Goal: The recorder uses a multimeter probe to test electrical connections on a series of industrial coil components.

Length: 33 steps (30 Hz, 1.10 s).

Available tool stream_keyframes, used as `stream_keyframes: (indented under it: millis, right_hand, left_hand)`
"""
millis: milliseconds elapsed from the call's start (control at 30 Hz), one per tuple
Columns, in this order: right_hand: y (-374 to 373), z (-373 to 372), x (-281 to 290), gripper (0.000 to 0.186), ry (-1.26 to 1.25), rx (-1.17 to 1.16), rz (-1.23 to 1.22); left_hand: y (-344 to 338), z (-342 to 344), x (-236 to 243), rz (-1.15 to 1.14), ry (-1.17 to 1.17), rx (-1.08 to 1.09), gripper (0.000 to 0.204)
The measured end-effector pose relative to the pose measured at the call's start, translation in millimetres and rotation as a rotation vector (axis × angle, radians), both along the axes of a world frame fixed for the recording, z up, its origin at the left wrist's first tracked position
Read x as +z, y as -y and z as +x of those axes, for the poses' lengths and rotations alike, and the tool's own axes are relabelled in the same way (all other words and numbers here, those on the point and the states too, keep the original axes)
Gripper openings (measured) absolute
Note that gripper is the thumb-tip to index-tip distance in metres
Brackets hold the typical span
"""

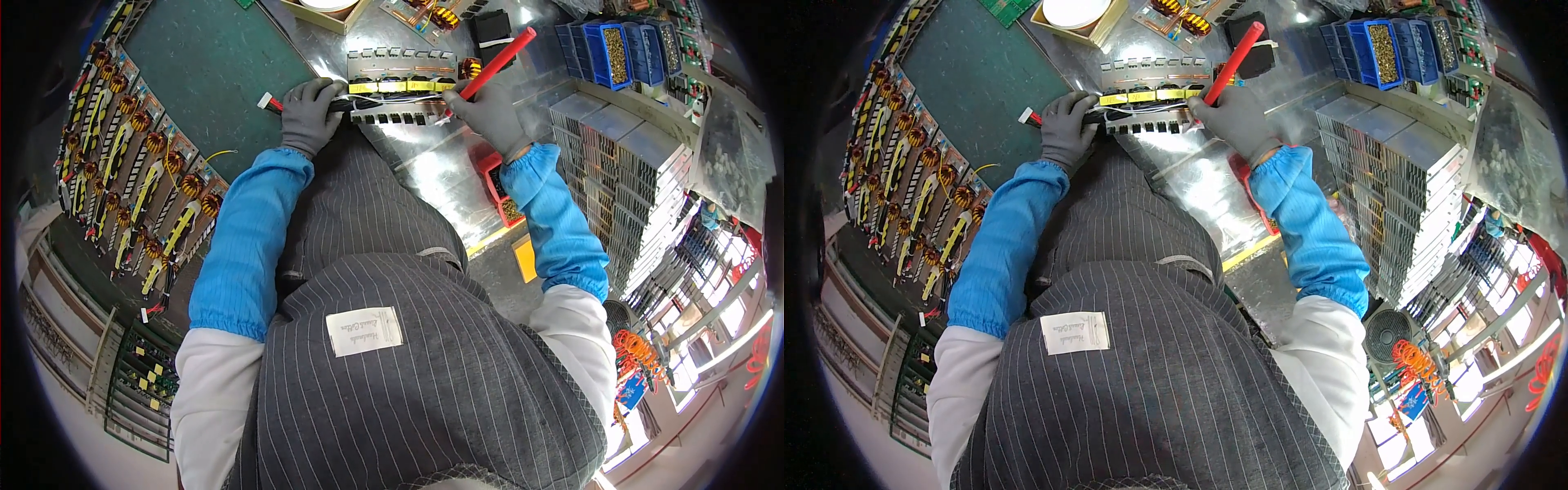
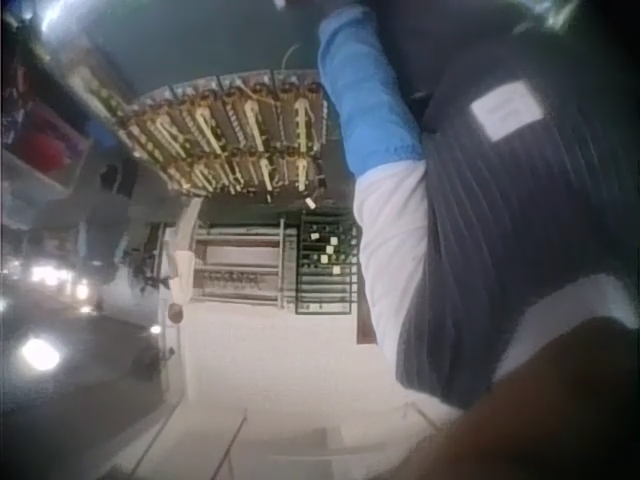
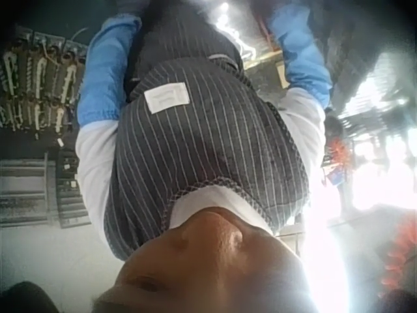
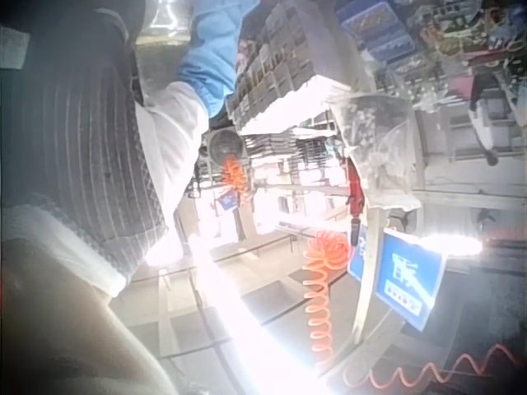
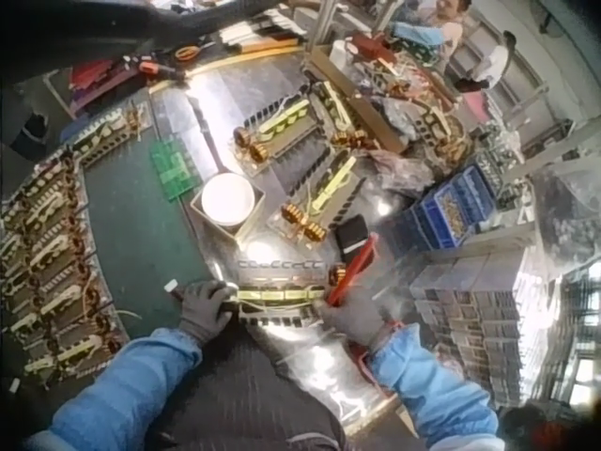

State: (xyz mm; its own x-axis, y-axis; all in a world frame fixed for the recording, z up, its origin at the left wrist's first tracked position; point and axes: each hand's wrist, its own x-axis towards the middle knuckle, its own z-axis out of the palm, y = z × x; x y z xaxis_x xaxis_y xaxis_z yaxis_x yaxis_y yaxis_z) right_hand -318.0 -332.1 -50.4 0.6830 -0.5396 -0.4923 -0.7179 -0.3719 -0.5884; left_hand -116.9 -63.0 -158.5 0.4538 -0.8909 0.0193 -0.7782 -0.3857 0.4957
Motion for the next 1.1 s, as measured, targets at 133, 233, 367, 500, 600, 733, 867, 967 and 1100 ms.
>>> stream_keyframes:
  millis: [133, 233, 367, 500, 600, 733, 867, 967, 1100]
  right_hand:
    - [-5, -2, 1, 0.038, 0.028, -0.028, 0.056]
    - [-21, -9, -8, 0.038, 0.178, -0.073, 0.036]
    - [-42, -11, -8, 0.038, 0.231, -0.149, 0.065]
    - [-45, -13, -17, 0.035, 0.256, -0.088, 0.0]
    - [-44, -9, -4, 0.033, 0.184, -0.019, -0.065]
    - [-36, -4, 8, 0.032, 0.067, 0.088, -0.002]
    - [-32, 0, -2, 0.032, 0.183, -0.001, -0.008]
    - [-38, 9, 8, 0.032, 0.233, -0.012, 0.008]
    - [-43, 14, -2, 0.031, 0.233, 0.038, -0.029]
  left_hand:
    - [1, 0, 1, -0.002, -0.003, 0.002, 0.057]
    - [2, 0, 2, -0.008, -0.006, 0.006, 0.056]
    - [2, 0, 1, -0.044, 0.045, 0.008, 0.057]
    - [2, -1, 2, -0.022, 0.047, 0.017, 0.057]
    - [1, 0, 0, -0.021, 0.048, 0.015, 0.058]
    - [1, -1, 1, -0.017, 0.045, 0.017, 0.059]
    - [2, -1, 2, -0.023, 0.044, 0.021, 0.059]
    - [1, -2, 5, -0.011, 0.015, 0.023, 0.058]
    - [2, -1, 6, 0.002, -0.014, 0.019, 0.058]
